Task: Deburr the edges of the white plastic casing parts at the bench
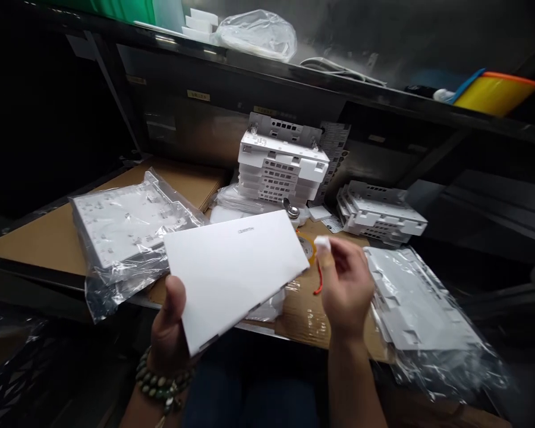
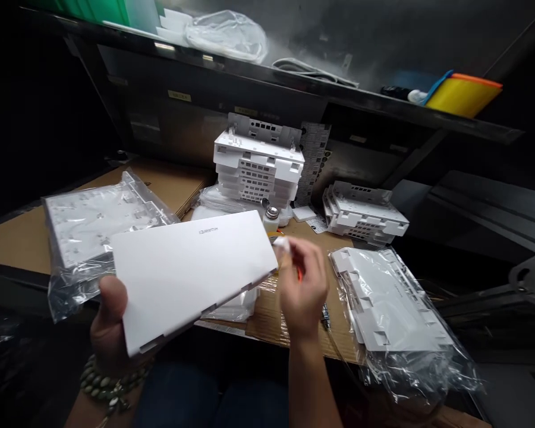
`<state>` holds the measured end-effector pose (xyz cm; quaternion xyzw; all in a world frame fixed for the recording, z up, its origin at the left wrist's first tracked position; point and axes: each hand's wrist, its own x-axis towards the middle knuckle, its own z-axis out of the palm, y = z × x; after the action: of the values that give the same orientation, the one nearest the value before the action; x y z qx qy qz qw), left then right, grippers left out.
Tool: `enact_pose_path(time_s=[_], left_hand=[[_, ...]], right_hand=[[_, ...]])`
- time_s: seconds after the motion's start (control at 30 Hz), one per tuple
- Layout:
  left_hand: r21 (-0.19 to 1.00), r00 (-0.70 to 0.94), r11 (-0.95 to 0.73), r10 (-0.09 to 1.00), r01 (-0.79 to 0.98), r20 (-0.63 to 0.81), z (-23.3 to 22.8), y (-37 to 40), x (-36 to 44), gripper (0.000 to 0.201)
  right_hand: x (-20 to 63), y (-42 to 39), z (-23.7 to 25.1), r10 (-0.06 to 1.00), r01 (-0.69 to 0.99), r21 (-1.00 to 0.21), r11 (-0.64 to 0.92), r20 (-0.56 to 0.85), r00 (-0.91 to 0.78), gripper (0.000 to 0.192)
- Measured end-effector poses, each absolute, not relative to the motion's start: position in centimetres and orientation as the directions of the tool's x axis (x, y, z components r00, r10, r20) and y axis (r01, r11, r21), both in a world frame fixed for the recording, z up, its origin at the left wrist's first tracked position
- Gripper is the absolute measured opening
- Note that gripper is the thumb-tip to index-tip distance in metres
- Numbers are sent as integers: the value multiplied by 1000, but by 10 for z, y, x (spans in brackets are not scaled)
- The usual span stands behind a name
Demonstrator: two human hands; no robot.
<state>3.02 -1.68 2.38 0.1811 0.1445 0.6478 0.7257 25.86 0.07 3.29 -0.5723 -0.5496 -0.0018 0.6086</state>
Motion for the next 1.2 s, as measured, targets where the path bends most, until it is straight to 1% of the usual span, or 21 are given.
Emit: enact_pose_path(time_s=[0.03, 0.07, 0.13, 0.2, 0.3, 0.37, 0.43, 0.5, 0.53, 0.63, 0.73, 0.8, 0.83, 0.9, 0.97, 1.0, 1.03, 1.07, 1.1, 1.13, 1.2], left_hand=[[438, 126, 101, 992, -893, 28, 22, -18, 26, 69], [432, 147, 122, 989, -894, 25, 20, -18, 21, 70], [431, 191, 173, 982, -885, -3, 19, -20, 14, 70], [440, 187, 186, 982, -878, -43, 19, -22, 8, 66], [442, 153, 155, 987, -884, -41, 17, -22, 3, 56], [412, 167, 143, 986, -900, 23, 14, -20, 1, 52], [373, 190, 134, 974, -918, 119, 9, -18, -2, 50], [364, 222, 141, 956, -921, 190, 5, -16, -7, 52], [375, 245, 158, 949, -914, 196, 3, -16, -9, 55], [407, 289, 218, 950, -887, 120, -4, -18, -18, 70], [366, 238, 188, 966, -912, 99, -13, -21, -23, 71], [318, 231, 172, 960, -932, 156, -19, -22, -25, 66], [296, 241, 178, 952, -939, 191, -22, -21, -25, 64], [268, 272, 209, 936, -940, 225, -22, -20, -23, 64], [259, 253, 197, 945, -946, 207, -17, -19, -18, 63], [265, 227, 175, 957, -948, 182, -12, -18, -14, 61], [277, 192, 143, 968, -950, 159, -7, -18, -9, 58], [293, 147, 100, 979, -951, 142, -1, -18, -3, 55], [317, 111, 65, 985, -946, 129, 5, -19, 3, 54], [349, 97, 51, 989, -936, 115, 10, -20, 9, 54], [417, 123, 80, 989, -905, 78, 19, -22, 19, 61]], right_hand=[[275, 25, 35, 643, 716, -654, 245, 662, 385, 23], [290, 49, 36, 715, 797, -592, 125, 610, 341, 27], [312, 91, 39, 793, 852, -520, 62, 544, 274, 24], [321, 122, 41, 852, 892, -449, 54, 487, 193, 24], [318, 148, 44, 906, 938, -336, 86, 418, 67, 35], [312, 159, 48, 929, 957, -275, 92, 371, 17, 34], [307, 168, 51, 947, 970, -232, 72, 322, 7, 26], [304, 176, 53, 960, 978, -203, 45, 280, 14, 22], [302, 179, 54, 965, 980, -193, 36, 263, 17, 22], [298, 185, 56, 973, 983, -184, 16, 229, 27, 19], [300, 184, 61, 969, 976, -218, -12, 237, 64, 14], [303, 176, 66, 954, 961, -273, -39, 276, 116, 12], [304, 168, 69, 942, 950, -308, -51, 301, 148, 14], [302, 144, 74, 911, 918, -392, -55, 357, 207, 26], [290, 106, 75, 873, 827, -561, 29, 418, 253, 35], [279, 83, 74, 846, 706, -695, 137, 453, 282, 34], [265, 59, 73, 828, 559, -790, 251, 474, 299, 30], [249, 34, 70, 828, 449, -833, 324, 479, 291, 24], [232, 10, 66, 838, 372, -845, 385, 489, 243, 16], [215, -13, 62, 843, 335, -839, 428, 504, 185, 9], [183, -48, 53, 855, 270, -820, 505, 518, -25, 17]])
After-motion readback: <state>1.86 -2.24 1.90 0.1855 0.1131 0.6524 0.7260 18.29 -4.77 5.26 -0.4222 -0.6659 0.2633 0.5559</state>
